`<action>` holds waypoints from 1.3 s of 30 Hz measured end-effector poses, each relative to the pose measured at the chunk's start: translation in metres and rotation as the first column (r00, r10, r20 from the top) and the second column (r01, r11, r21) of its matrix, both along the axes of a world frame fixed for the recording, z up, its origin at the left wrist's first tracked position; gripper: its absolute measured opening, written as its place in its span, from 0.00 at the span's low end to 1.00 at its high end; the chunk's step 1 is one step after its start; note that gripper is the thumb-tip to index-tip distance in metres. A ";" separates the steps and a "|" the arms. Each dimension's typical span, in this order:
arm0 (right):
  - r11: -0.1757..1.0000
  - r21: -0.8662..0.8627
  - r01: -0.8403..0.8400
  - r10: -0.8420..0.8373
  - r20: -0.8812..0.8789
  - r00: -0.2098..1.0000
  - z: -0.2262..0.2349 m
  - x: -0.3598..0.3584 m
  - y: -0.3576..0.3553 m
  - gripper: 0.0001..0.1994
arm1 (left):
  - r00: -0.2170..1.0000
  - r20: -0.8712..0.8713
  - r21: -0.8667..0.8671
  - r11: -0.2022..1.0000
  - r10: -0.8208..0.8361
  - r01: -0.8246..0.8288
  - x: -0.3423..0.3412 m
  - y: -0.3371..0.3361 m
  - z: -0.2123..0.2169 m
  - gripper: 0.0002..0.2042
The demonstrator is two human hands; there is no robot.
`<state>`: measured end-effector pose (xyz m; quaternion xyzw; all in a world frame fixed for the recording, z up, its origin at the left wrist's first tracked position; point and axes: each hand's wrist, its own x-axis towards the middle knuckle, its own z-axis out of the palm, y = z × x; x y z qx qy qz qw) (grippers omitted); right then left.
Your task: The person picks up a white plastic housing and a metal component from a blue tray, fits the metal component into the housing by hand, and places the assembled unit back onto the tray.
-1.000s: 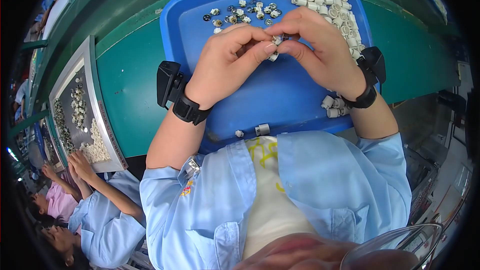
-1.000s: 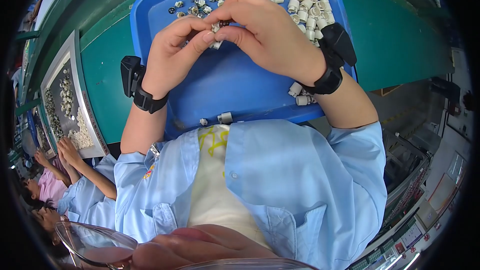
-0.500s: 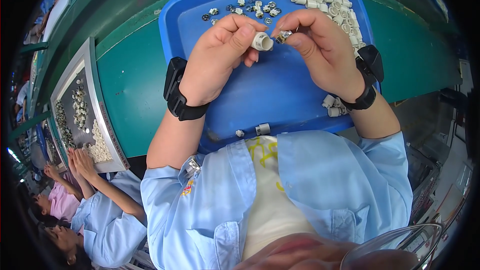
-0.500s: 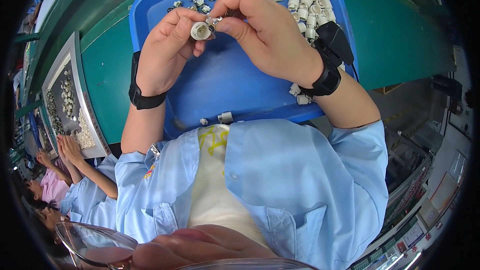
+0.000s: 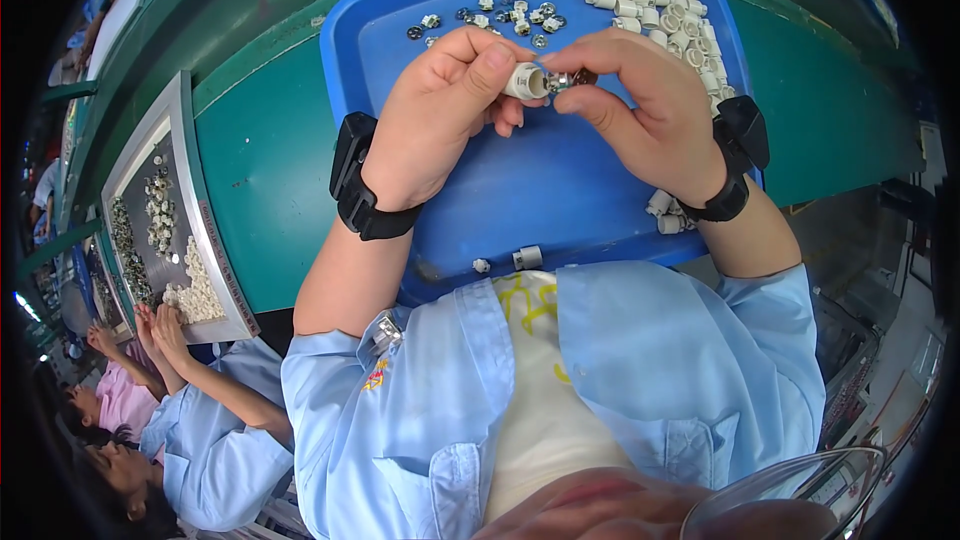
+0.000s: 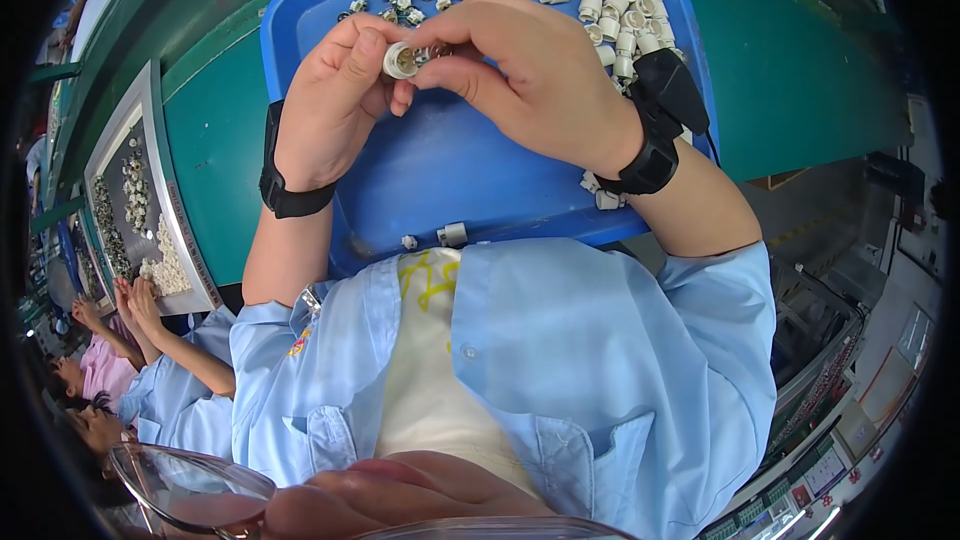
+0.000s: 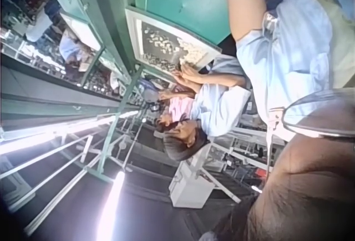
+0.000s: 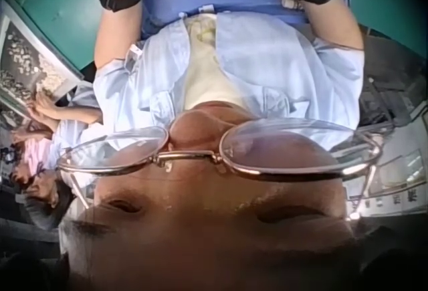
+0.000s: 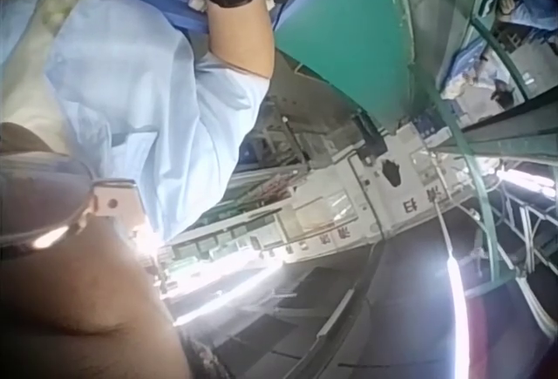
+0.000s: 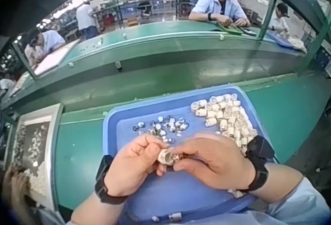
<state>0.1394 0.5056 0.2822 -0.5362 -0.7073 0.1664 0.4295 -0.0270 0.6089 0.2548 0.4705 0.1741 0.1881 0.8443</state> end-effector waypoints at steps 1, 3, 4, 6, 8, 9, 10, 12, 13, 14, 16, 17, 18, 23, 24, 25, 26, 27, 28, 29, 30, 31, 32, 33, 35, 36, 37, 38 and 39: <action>0.999 0.042 -0.006 0.005 0.043 0.999 0.000 0.000 0.001 0.10 | 1.000 0.005 0.002 1.000 -0.008 0.008 0.000 0.001 0.000 0.12; 0.992 0.124 -0.025 0.009 0.130 0.991 0.000 -0.001 0.001 0.11 | 1.000 0.017 0.006 1.000 -0.024 0.023 0.000 0.001 -0.001 0.12; 0.992 0.123 -0.025 0.009 0.130 0.991 0.000 -0.002 0.001 0.11 | 1.000 0.017 0.005 1.000 -0.023 0.023 0.000 0.001 -0.002 0.12; 0.996 0.093 0.017 -0.024 0.079 0.997 -0.001 -0.002 0.001 0.11 | 1.000 0.002 0.023 1.000 -0.011 0.011 0.000 -0.001 -0.002 0.11; 0.996 0.077 0.034 -0.038 0.055 0.998 -0.001 -0.003 0.001 0.11 | 1.000 -0.004 0.032 0.999 -0.002 0.002 0.000 -0.001 -0.002 0.10; 0.995 0.090 0.051 -0.056 0.057 0.997 -0.001 -0.005 0.000 0.11 | 1.000 0.009 0.027 1.000 0.011 -0.011 0.000 -0.001 -0.002 0.10; 0.992 0.103 0.067 -0.074 0.060 0.995 0.000 -0.007 -0.001 0.11 | 0.999 0.022 0.022 0.999 0.023 -0.024 0.000 0.000 -0.002 0.10; 0.990 0.117 0.084 -0.092 0.063 0.994 0.001 -0.008 0.000 0.11 | 0.999 0.036 0.018 0.999 0.035 -0.036 0.001 0.000 -0.002 0.10; 0.988 0.136 0.080 -0.090 0.069 0.994 0.001 -0.007 0.000 0.11 | 0.998 0.043 0.025 0.999 0.043 -0.044 0.002 -0.001 -0.001 0.10; 0.985 0.154 0.076 -0.088 0.075 0.993 0.002 -0.005 0.000 0.11 | 0.997 0.050 0.031 0.998 0.050 -0.052 0.002 -0.001 0.000 0.11; 0.982 0.175 0.072 -0.087 0.082 0.993 0.003 -0.004 0.000 0.11 | 0.997 0.058 0.040 0.997 0.057 -0.059 0.002 -0.002 0.001 0.11; 0.979 0.193 0.066 -0.088 0.111 0.990 0.003 -0.005 -0.001 0.11 | 0.997 0.052 0.046 0.997 0.055 -0.057 0.001 -0.002 0.001 0.11; 0.976 0.211 0.059 -0.090 0.140 0.986 0.004 -0.005 -0.002 0.12 | 0.998 0.046 0.053 0.997 0.052 -0.055 0.000 -0.002 0.001 0.12; 0.958 0.285 0.043 -0.102 0.196 0.975 0.006 -0.007 -0.004 0.13 | 0.995 0.092 0.034 0.998 0.042 -0.046 0.000 0.000 0.001 0.11; 0.958 0.285 0.041 -0.101 0.197 0.975 0.006 -0.007 -0.004 0.13 | 0.995 0.092 0.035 0.998 0.043 -0.047 0.000 0.000 0.002 0.11; 0.954 0.297 0.045 -0.109 0.202 0.973 0.006 -0.007 -0.004 0.13 | 0.994 0.101 0.017 0.999 0.047 -0.049 0.000 0.000 0.003 0.11; 0.950 0.309 0.048 -0.117 0.207 0.971 0.006 -0.007 -0.004 0.13 | 0.993 0.109 -0.001 0.999 0.051 -0.051 0.001 0.000 0.005 0.11; 0.945 0.322 0.051 -0.125 0.212 0.969 0.007 -0.007 -0.004 0.13 | 0.991 0.118 -0.019 0.998 0.055 -0.053 0.001 0.000 0.006 0.11; 0.945 0.322 0.050 -0.123 0.213 0.969 0.007 -0.007 -0.004 0.13 | 0.991 0.120 -0.018 0.998 0.057 -0.055 0.001 0.000 0.005 0.11; 0.953 0.297 0.054 -0.119 0.205 0.972 0.007 -0.007 -0.004 0.13 | 0.988 0.149 -0.023 0.999 0.050 -0.047 0.001 0.000 0.004 0.11; 0.960 0.272 0.059 -0.116 0.196 0.974 0.007 -0.007 -0.004 0.13 | 0.983 0.178 -0.028 0.999 0.044 -0.039 0.001 0.000 0.002 0.12; 0.967 0.247 0.064 -0.113 0.187 0.976 0.008 -0.007 -0.004 0.13 | 0.978 0.206 -0.032 0.999 0.037 -0.031 0.001 0.000 0.000 0.12; 0.967 0.248 0.063 -0.112 0.189 0.976 0.008 -0.007 -0.004 0.13 | 0.977 0.208 -0.031 0.999 0.037 -0.032 0.001 0.000 -0.001 0.12; 0.972 0.224 0.073 -0.111 0.159 0.981 0.007 -0.007 -0.005 0.12 | 0.970 0.237 0.009 0.998 0.051 -0.055 0.002 -0.001 -0.002 0.12; 0.980 0.174 0.091 -0.110 0.099 0.989 0.007 -0.006 -0.005 0.12 | 0.952 0.297 0.088 0.991 0.074 -0.105 0.003 -0.003 -0.003 0.13; 0.980 0.176 0.090 -0.109 0.100 0.989 0.008 -0.006 -0.005 0.12 | 0.952 0.298 0.089 0.990 0.075 -0.106 0.003 -0.003 -0.003 0.13; 0.980 0.179 0.083 -0.102 0.101 0.990 0.008 -0.005 -0.005 0.12 | 0.956 0.284 0.114 0.988 0.071 -0.107 0.003 -0.004 -0.002 0.14; 0.980 0.182 0.076 -0.096 0.103 0.990 0.008 -0.004 -0.005 0.12 | 0.961 0.269 0.140 0.984 0.068 -0.108 0.003 -0.005 -0.001 0.14; 0.980 0.185 0.068 -0.089 0.104 0.991 0.008 -0.004 -0.005 0.12 | 0.965 0.254 0.165 0.980 0.065 -0.109 0.002 -0.006 -0.001 0.15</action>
